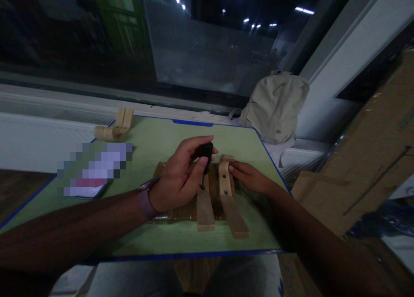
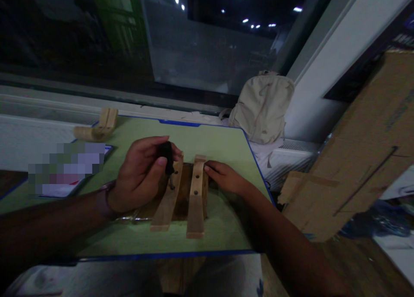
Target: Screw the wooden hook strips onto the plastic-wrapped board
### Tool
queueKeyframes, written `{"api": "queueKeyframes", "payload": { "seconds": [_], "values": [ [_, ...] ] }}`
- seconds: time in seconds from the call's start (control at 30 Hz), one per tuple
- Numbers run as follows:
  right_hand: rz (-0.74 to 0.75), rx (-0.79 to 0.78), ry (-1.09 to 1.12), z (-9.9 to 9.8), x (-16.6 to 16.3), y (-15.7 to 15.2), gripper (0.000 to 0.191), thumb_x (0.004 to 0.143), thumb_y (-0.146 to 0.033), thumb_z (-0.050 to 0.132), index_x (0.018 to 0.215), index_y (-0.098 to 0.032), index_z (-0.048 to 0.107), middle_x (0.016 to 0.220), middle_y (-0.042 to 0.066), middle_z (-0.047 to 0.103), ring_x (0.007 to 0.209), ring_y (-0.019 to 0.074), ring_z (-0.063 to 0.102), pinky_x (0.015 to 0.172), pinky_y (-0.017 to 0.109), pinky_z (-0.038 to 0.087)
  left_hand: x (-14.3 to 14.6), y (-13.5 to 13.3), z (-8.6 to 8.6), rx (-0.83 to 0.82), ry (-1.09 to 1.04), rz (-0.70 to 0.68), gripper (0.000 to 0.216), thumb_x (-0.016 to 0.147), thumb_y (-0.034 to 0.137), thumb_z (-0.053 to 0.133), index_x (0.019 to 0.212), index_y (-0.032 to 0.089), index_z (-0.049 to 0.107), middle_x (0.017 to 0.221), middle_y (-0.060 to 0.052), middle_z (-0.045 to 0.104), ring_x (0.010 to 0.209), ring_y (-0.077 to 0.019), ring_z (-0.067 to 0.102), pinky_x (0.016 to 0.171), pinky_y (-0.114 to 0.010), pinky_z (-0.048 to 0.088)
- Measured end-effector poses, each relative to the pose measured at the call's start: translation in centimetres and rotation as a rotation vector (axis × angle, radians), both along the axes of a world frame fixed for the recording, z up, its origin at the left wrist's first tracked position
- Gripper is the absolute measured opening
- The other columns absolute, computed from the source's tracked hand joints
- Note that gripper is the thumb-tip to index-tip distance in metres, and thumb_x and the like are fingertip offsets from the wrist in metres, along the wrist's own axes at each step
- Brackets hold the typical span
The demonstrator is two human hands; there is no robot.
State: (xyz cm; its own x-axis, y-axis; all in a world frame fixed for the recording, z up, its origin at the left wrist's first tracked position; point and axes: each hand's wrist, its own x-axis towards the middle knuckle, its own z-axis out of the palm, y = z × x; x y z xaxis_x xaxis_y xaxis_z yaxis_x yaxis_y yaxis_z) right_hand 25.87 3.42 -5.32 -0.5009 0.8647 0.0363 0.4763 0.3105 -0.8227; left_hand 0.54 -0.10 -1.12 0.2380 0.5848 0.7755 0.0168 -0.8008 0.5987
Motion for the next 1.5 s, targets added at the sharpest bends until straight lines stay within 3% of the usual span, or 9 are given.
{"api": "queueKeyframes", "payload": {
  "seconds": [0.2,0.43,0.63,0.83,0.93,1.1,1.23,1.37,1.5],
  "values": [
    [0.007,0.014,-0.021,0.08,0.04,0.05,0.048,0.099,-0.061,0.049,0.106,-0.021,0.075,0.098,0.009,0.077,0.104,0.0286,0.069,0.097,0.047,0.055,-0.36,0.74,0.48,0.224,0.054,0.106,0.039,0.09,0.024,0.071,0.128,0.028,0.06,0.11,-0.006,0.061,0.105,-0.0209,0.059,0.088,-0.036,0.053],
    [0.007,0.03,-0.029,0.12,-0.02,0.08,0.046,0.099,-0.06,0.048,0.105,-0.023,0.075,0.099,0.009,0.076,0.105,0.0298,0.068,0.1,0.05,0.053,-0.17,0.05,-0.06,-0.013,0.029,0.016,0.039,0.101,0.021,0.05,0.14,0.027,0.049,0.114,-0.009,0.065,0.103,-0.0194,0.065,0.093,-0.04,0.055],
    [0.018,0.019,-0.025,0.23,-0.12,0.0,0.048,0.099,-0.062,0.046,0.103,-0.022,0.073,0.096,0.009,0.075,0.1,0.0285,0.069,0.095,0.048,0.055,-0.44,0.9,0.1,0.19,0.023,0.056,0.045,0.086,0.021,0.073,0.127,0.027,0.056,0.11,-0.006,0.059,0.103,-0.0214,0.059,0.086,-0.036,0.055],
    [0.013,0.011,-0.027,0.14,-0.17,0.04,0.048,0.099,-0.06,0.045,0.1,-0.022,0.074,0.093,0.009,0.075,0.102,0.0302,0.069,0.095,0.049,0.055,-0.15,0.23,-0.01,0.067,-0.017,0.008,0.035,0.1,0.019,0.052,0.134,0.024,0.052,0.111,-0.007,0.061,0.098,-0.0173,0.061,0.09,-0.035,0.054],
    [0.021,0.016,-0.049,0.12,-0.05,0.12,0.05,0.1,-0.06,0.044,0.103,-0.02,0.073,0.097,0.011,0.074,0.102,0.0303,0.068,0.095,0.049,0.055,-0.24,0.2,0.3,0.083,0.011,-0.017,0.035,0.101,0.019,0.048,0.135,0.024,0.053,0.114,-0.008,0.062,0.103,-0.0185,0.061,0.092,-0.036,0.053],
    [0.026,-0.001,-0.037,0.08,0.06,0.12,0.051,0.1,-0.06,0.044,0.109,-0.018,0.072,0.103,0.012,0.074,0.105,0.0289,0.068,0.096,0.047,0.055,-0.54,0.71,0.82,0.238,0.047,0.065,0.038,0.089,0.021,0.072,0.125,0.026,0.061,0.106,-0.005,0.061,0.102,-0.0189,0.059,0.089,-0.033,0.052],
    [0.034,-0.03,-0.02,0.2,-0.07,-0.02,0.05,0.101,-0.059,0.044,0.111,-0.018,0.071,0.104,0.011,0.075,0.104,0.028,0.068,0.094,0.046,0.056,-0.35,0.37,0.49,0.142,0.042,0.072,0.04,0.094,0.017,0.065,0.132,0.027,0.059,0.111,-0.005,0.066,0.103,-0.0173,0.063,0.092,-0.033,0.053],
    [0.039,-0.034,-0.018,0.23,-0.08,-0.03,0.048,0.101,-0.057,0.045,0.112,-0.019,0.071,0.106,0.011,0.075,0.107,0.0282,0.067,0.096,0.047,0.055,-0.07,0.03,0.16,-0.011,0.007,-0.023,0.044,0.102,0.018,0.047,0.145,0.026,0.046,0.117,-0.008,0.067,0.105,-0.0165,0.066,0.095,-0.034,0.055],
    [0.015,0.009,-0.039,0.1,0.03,0.08,0.044,0.101,-0.055,0.046,0.106,-0.02,0.073,0.1,0.01,0.074,0.105,0.0283,0.068,0.098,0.047,0.053,-0.23,0.48,0.34,0.077,-0.002,-0.027,0.037,0.098,0.022,0.057,0.135,0.025,0.053,0.115,-0.008,0.062,0.104,-0.0183,0.063,0.09,-0.034,0.055]
  ]
}}
